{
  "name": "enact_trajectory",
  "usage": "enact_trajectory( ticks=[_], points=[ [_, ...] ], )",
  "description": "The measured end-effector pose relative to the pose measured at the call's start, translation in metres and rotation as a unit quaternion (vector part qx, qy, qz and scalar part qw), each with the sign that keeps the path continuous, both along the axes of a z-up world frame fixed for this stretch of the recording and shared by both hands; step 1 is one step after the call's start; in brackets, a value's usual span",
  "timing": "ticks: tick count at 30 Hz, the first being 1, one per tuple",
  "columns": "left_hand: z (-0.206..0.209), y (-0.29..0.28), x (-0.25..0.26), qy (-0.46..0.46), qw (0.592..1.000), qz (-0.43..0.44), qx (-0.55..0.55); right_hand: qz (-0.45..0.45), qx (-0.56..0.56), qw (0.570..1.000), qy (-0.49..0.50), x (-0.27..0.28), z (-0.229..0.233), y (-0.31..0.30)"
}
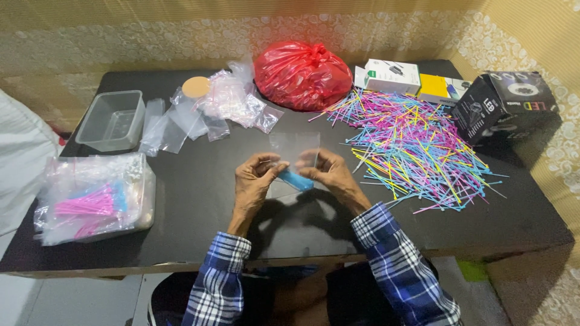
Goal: The person picks up colored cable ties from a pile on a table by hand and places them into small plastic bags.
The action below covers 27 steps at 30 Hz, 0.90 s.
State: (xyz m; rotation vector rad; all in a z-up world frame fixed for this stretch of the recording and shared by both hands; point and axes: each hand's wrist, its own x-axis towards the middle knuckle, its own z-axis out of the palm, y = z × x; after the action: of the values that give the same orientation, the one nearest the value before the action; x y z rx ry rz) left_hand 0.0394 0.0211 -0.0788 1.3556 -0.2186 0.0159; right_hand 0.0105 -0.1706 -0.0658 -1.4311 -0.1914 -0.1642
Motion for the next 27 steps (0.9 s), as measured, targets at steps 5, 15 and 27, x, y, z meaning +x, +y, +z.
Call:
enact_trajectory(
  ticks=[5, 15, 27],
  points=[
    [-0.001, 0.007, -0.001, 0.020, 0.999, 0.032, -0.002, 0.007, -0.042, 0.997, 0.066, 0.006, -0.030, 0.008],
    [-0.028, 0.009, 0.006, 0.103, 0.994, 0.015, -0.038, -0.012, -0.052, 0.993, 0.101, 0.003, -0.025, 0.014],
    [-0.014, 0.011, 0.002, 0.144, 0.986, -0.003, -0.085, 0.008, -0.043, 0.992, 0.118, 0.012, -0.040, 0.014]
  ],
)
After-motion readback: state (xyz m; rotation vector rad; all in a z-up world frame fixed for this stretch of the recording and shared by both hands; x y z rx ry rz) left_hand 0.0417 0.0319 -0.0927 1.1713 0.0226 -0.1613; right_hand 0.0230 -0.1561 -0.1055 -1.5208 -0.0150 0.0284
